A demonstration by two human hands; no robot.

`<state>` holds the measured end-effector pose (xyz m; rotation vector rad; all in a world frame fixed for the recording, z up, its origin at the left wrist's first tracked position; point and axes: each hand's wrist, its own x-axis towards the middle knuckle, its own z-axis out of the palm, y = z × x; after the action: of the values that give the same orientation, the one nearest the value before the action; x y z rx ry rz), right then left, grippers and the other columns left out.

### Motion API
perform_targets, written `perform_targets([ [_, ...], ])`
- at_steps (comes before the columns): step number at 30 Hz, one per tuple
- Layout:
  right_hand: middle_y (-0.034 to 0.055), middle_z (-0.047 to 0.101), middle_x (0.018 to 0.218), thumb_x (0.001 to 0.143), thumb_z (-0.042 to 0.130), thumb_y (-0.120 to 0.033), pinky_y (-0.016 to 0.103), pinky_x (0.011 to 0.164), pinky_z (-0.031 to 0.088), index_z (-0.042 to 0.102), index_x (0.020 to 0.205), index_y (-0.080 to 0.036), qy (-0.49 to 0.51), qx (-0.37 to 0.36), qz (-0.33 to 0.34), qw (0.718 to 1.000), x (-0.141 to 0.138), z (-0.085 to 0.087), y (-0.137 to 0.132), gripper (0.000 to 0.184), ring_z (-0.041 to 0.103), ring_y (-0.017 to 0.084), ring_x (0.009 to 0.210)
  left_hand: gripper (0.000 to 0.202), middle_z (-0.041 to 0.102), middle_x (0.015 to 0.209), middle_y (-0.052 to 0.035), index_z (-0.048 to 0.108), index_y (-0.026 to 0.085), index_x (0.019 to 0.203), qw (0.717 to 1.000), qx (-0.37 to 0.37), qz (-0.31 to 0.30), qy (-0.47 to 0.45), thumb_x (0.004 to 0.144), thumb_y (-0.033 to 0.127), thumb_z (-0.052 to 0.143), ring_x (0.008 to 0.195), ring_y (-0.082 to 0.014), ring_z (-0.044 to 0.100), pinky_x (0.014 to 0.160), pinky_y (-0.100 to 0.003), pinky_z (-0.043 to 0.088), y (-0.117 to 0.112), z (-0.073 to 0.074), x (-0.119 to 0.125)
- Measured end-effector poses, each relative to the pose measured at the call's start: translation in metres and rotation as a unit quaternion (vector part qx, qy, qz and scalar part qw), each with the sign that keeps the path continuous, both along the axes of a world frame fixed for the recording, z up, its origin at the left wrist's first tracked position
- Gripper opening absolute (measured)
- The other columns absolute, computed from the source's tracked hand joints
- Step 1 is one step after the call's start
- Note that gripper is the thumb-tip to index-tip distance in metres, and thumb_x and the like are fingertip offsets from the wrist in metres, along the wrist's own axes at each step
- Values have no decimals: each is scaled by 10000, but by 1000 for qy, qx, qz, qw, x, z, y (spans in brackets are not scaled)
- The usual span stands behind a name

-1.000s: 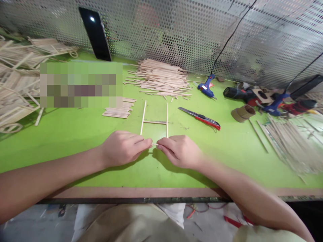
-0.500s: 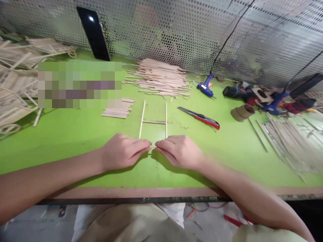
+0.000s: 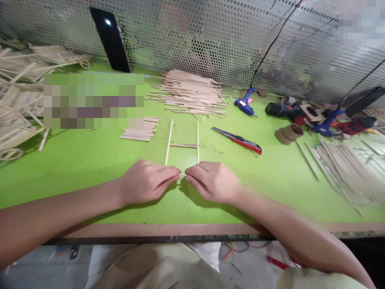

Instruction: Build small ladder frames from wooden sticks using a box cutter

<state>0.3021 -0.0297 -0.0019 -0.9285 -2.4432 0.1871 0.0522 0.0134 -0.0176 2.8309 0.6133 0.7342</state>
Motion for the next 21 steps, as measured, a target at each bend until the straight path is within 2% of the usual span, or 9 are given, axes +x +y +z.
perform_targets([
  [5,39,669,728,1127,444,-178,272,579,434,681,955,-153,1,-5,-11,1000,-2,1,-1,294,584,148,611,388,757,689,24,700,210,953,1000,4,5,2,1162,287,383,538,-141,670,478,-312,328,-1,0,-1],
  [21,27,669,750,1115,492,-176,270,579,420,660,969,-189,1,7,-4,1000,-2,-1,0,224,588,150,632,401,750,681,25,692,209,963,1000,13,0,11,1171,297,362,526,-150,663,471,-310,330,-1,-3,0],
])
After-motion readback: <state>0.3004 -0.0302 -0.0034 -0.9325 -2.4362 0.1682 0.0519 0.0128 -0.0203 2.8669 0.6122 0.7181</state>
